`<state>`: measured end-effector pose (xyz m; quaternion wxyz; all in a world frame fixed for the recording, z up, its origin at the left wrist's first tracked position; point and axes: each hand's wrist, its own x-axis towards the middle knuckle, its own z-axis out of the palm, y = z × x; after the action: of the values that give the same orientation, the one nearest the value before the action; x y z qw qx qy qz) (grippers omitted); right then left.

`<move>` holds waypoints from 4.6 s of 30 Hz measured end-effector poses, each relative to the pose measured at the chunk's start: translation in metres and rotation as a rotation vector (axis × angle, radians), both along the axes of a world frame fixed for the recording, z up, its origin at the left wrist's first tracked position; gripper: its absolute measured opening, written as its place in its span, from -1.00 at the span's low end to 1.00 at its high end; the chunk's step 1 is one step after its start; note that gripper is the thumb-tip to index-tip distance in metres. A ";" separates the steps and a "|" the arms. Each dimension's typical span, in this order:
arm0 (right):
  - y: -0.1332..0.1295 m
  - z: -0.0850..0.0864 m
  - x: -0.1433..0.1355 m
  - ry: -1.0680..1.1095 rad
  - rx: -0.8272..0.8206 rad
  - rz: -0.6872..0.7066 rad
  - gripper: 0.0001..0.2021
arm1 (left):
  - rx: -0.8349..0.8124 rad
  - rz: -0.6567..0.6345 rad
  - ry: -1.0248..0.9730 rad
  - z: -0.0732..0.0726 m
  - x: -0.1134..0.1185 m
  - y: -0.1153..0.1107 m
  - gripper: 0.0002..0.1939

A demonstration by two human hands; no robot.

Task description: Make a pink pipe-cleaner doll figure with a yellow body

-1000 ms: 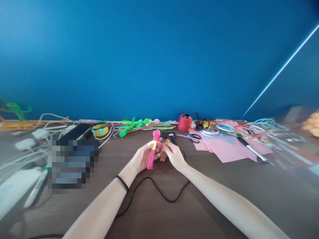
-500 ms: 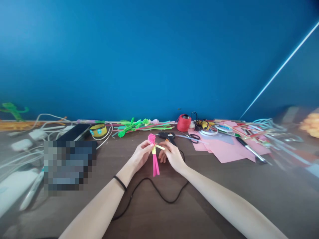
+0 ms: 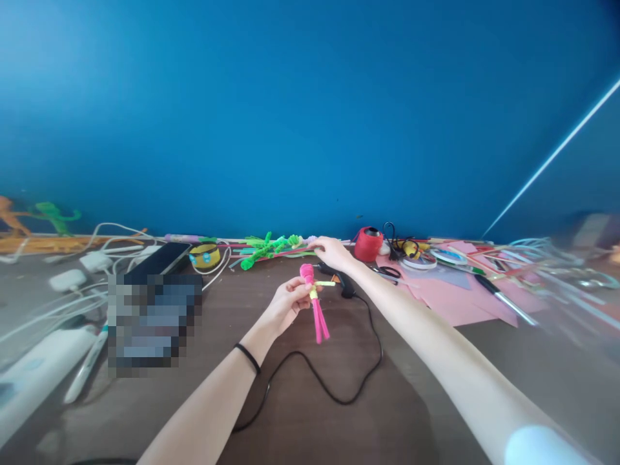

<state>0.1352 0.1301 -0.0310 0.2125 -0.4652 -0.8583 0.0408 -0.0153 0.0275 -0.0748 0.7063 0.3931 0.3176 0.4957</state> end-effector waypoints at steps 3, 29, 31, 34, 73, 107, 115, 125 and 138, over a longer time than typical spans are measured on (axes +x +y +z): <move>0.012 0.000 -0.019 -0.100 0.015 0.008 -0.71 | 0.010 -0.019 -0.002 0.000 -0.001 -0.001 -0.77; -0.070 0.052 0.066 -0.149 -0.090 -0.135 -0.79 | -0.003 -0.068 -0.071 0.005 -0.003 -0.004 -0.84; -0.089 0.040 0.084 -0.136 -0.242 -0.137 -0.82 | -0.012 -0.066 -0.072 0.006 -0.003 -0.004 -0.87; -0.111 0.020 0.110 -0.135 -0.441 -0.107 -0.84 | 0.002 -0.045 -0.104 0.006 -0.002 -0.004 -0.90; -0.116 -0.016 0.015 0.340 -0.217 -0.145 -0.91 | -0.037 0.051 -0.137 0.000 0.004 0.005 -0.79; -0.118 -0.033 0.003 0.969 -0.554 0.124 -0.84 | 0.157 0.167 0.279 0.006 0.015 -0.001 -0.86; -0.102 -0.018 0.025 0.721 -0.727 0.185 -0.77 | 0.173 0.032 0.214 0.019 0.009 -0.005 -0.89; -0.101 0.006 0.041 0.268 -0.262 0.229 -0.90 | 0.256 -0.148 0.382 0.026 0.014 -0.013 -0.87; -0.134 0.004 0.010 0.272 0.107 0.009 -0.80 | 0.279 0.223 0.507 0.022 0.023 -0.012 -0.91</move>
<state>0.1455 -0.0036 -0.0273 0.3512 -0.4398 -0.8245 0.0588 0.0081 0.0153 -0.0525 0.4851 0.5601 0.4536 0.4952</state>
